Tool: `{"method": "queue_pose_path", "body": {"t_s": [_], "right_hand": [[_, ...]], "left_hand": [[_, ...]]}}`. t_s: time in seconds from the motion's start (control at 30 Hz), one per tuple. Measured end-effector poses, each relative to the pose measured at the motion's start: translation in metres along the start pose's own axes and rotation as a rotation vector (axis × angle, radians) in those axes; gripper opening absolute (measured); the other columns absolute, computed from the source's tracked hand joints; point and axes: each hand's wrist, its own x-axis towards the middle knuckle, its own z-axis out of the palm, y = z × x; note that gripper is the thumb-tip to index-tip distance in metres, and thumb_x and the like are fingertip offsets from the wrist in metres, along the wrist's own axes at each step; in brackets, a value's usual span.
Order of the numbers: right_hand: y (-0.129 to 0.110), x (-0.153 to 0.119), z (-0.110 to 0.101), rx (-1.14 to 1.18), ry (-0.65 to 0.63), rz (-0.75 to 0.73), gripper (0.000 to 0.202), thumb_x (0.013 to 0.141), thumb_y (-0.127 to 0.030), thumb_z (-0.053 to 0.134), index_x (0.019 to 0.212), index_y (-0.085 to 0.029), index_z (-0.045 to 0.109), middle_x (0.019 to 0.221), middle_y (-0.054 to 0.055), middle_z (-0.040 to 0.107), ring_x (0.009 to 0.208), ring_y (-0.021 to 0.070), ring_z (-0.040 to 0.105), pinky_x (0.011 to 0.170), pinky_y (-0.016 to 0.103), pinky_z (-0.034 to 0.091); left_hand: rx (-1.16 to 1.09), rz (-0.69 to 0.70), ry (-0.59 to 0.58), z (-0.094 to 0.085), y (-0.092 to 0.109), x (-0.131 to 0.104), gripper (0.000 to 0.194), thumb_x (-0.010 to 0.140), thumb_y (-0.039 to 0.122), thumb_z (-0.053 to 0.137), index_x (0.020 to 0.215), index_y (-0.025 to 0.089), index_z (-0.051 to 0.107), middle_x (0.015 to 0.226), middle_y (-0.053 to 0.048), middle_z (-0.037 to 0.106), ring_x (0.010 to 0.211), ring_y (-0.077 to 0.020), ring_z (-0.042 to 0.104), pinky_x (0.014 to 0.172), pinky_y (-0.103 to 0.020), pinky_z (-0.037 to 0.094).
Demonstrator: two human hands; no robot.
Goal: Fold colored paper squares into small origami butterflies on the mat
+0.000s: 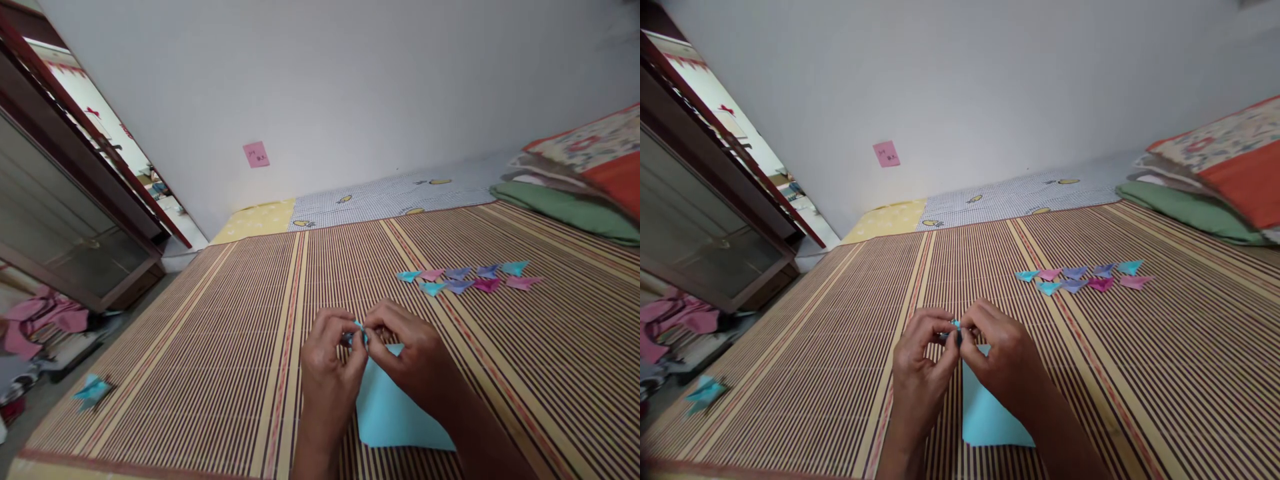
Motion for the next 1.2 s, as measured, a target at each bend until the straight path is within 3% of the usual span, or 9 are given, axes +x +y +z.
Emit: {"method": "queue_pose_path", "body": {"t_s": [0.57,1.2], "right_hand": [[-0.0038,0.0016,-0.0041,0.084,0.006,0.085,0.014,0.084,-0.008,0.055,0.08,-0.02,0.062,0.076,0.0,0.061,0.072,0.0158,0.061,0.067,0.028,0.048],[-0.0079,0.0033,-0.0044,0.127,0.018,0.186,0.014,0.079,-0.009,0.052,0.076,-0.019,0.062,0.074,0.0,0.061,0.07,0.017,0.06,0.065,0.03,0.047]], "left_hand": [[0.032,0.062,-0.003,0.0003,0.0008,-0.0016,0.021,0.088,0.001,0.06,0.091,0.021,0.066,0.102,-0.005,0.064,0.097,-0.0196,0.066,0.079,-0.03,0.055],[0.095,0.118,-0.012,0.0028,0.0014,-0.0042,0.024,0.087,-0.003,0.062,0.095,0.02,0.062,0.107,-0.003,0.062,0.099,-0.0158,0.066,0.081,-0.025,0.054]]}}
